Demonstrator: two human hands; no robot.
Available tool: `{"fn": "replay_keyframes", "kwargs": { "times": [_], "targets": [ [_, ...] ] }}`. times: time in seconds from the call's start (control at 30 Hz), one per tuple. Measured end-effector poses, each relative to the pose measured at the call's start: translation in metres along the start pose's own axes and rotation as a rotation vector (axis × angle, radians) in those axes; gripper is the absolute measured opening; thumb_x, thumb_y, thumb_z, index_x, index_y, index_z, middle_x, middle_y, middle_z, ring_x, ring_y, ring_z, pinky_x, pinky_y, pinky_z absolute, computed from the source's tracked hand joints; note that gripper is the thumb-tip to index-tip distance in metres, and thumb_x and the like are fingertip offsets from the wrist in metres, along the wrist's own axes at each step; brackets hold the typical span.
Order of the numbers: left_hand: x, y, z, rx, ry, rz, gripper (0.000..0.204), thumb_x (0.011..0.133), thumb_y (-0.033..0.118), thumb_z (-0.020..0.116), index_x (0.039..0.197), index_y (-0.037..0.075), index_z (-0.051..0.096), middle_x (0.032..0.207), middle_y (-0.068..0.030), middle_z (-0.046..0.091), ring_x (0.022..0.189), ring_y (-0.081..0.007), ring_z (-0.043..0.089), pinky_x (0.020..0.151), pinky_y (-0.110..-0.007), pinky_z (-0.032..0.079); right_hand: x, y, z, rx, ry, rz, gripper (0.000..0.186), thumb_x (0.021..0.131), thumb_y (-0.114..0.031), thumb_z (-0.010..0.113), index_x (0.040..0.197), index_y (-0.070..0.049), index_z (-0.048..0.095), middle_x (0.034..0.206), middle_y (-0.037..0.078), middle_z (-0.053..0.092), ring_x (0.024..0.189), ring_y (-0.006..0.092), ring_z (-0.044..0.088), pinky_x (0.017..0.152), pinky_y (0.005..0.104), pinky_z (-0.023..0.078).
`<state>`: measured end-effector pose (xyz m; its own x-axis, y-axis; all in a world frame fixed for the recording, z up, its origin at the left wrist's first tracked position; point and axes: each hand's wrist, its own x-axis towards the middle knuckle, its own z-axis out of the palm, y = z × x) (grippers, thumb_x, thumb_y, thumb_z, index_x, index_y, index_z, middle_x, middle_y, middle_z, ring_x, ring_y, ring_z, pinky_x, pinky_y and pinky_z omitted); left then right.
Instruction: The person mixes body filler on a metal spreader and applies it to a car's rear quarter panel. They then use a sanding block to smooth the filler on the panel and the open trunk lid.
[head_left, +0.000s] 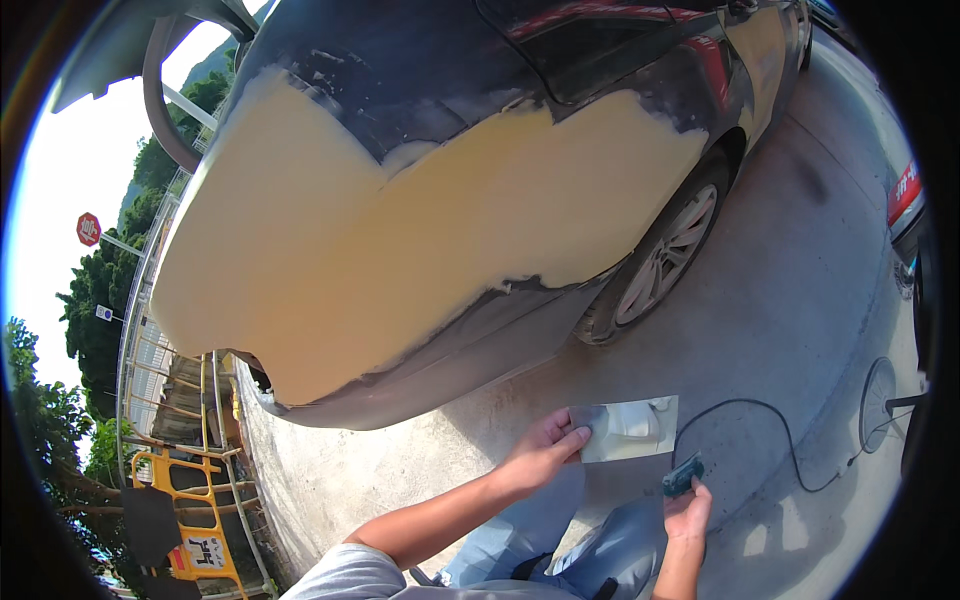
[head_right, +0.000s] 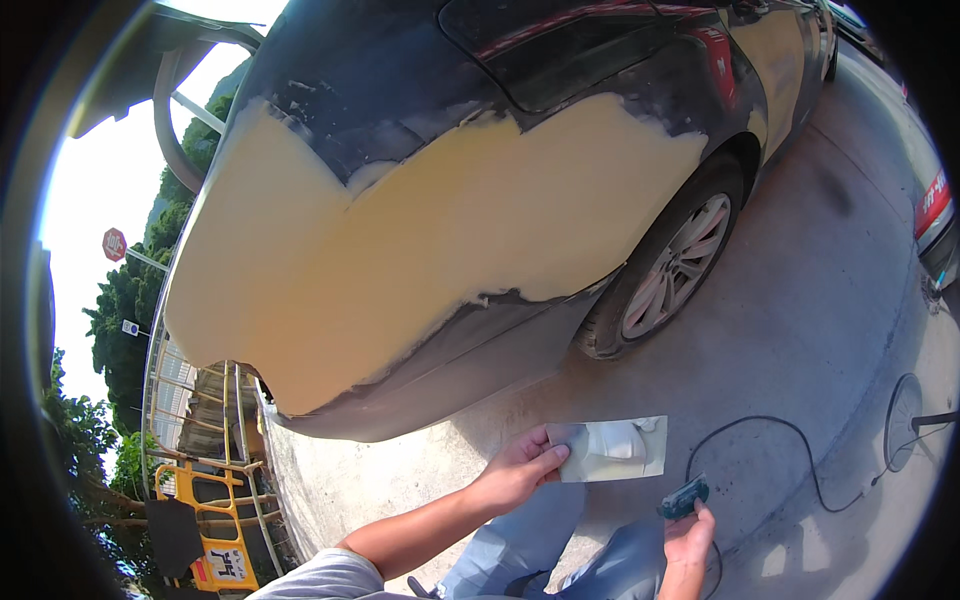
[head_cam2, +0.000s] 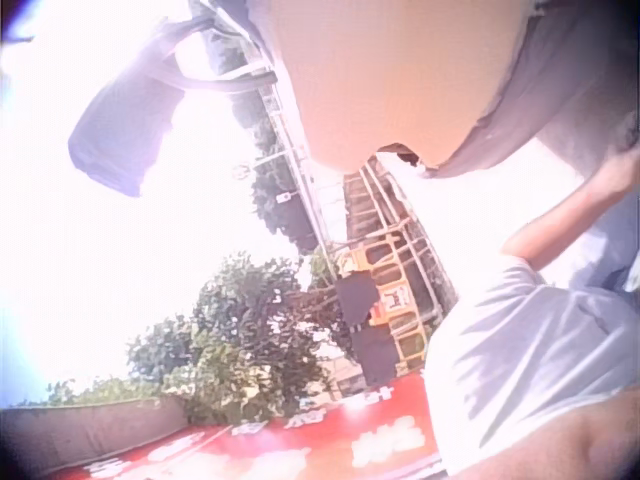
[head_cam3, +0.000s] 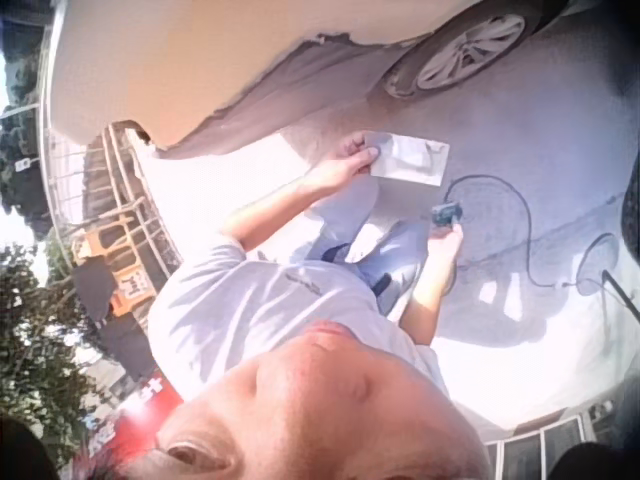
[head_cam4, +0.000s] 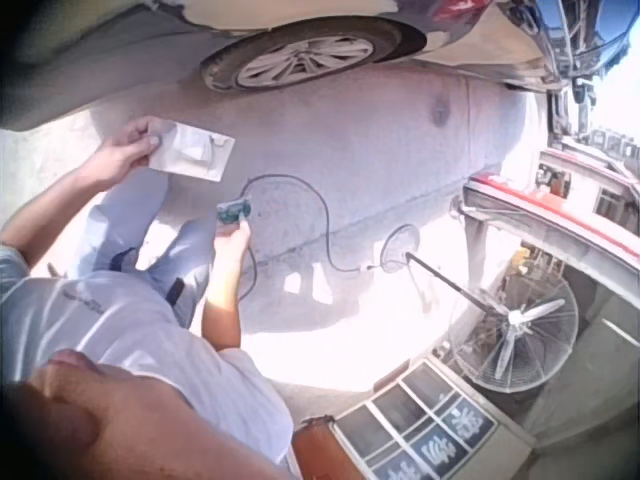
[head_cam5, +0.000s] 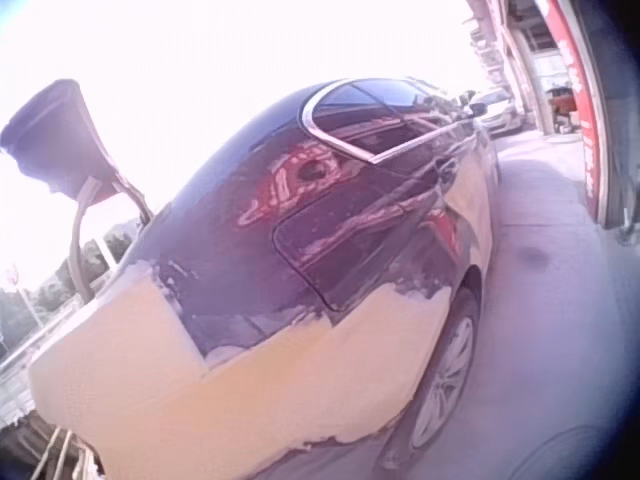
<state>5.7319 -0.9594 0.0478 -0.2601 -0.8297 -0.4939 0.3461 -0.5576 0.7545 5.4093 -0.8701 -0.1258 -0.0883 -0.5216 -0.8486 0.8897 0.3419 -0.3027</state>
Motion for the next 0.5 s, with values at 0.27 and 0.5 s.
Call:
{"fn": "replay_keyframes", "kwargs": {
  "times": [0.27, 0.5],
  "targets": [
    [-0.180, 0.126, 0.066, -0.052, 0.335, 0.118, 0.015, 0.104, 0.014, 0.063, 0.115, 0.004, 0.064, 0.096, -0.0013, 0.067, 0.083, -0.0079, 0.062, 0.077, -0.025, 0.053, -0.231, -0.061, 0.080, -0.149, -0.120, -0.217, 0.025, 0.099, -0.012, 0.058, 0.123, -0.006, 0.062, 0.119, 0.006, 0.066, 0.107, 0.0215, 0.064, 0.094, 0.0401, 0.053],
    [-0.322, 0.211, 0.098, -0.237, 0.350, 0.282, 0.016, 0.105, 0.009, 0.059, 0.115, 0.001, 0.068, 0.108, -0.0058, 0.072, 0.092, -0.0110, 0.069, 0.082, -0.027, 0.058, -0.399, -0.057, 0.181, -0.387, -0.348, -0.293, 0.021, 0.099, -0.002, 0.057, 0.118, -0.004, 0.067, 0.111, 0.005, 0.070, 0.100, 0.0174, 0.067, 0.091, 0.0359, 0.055]
  ]
}}
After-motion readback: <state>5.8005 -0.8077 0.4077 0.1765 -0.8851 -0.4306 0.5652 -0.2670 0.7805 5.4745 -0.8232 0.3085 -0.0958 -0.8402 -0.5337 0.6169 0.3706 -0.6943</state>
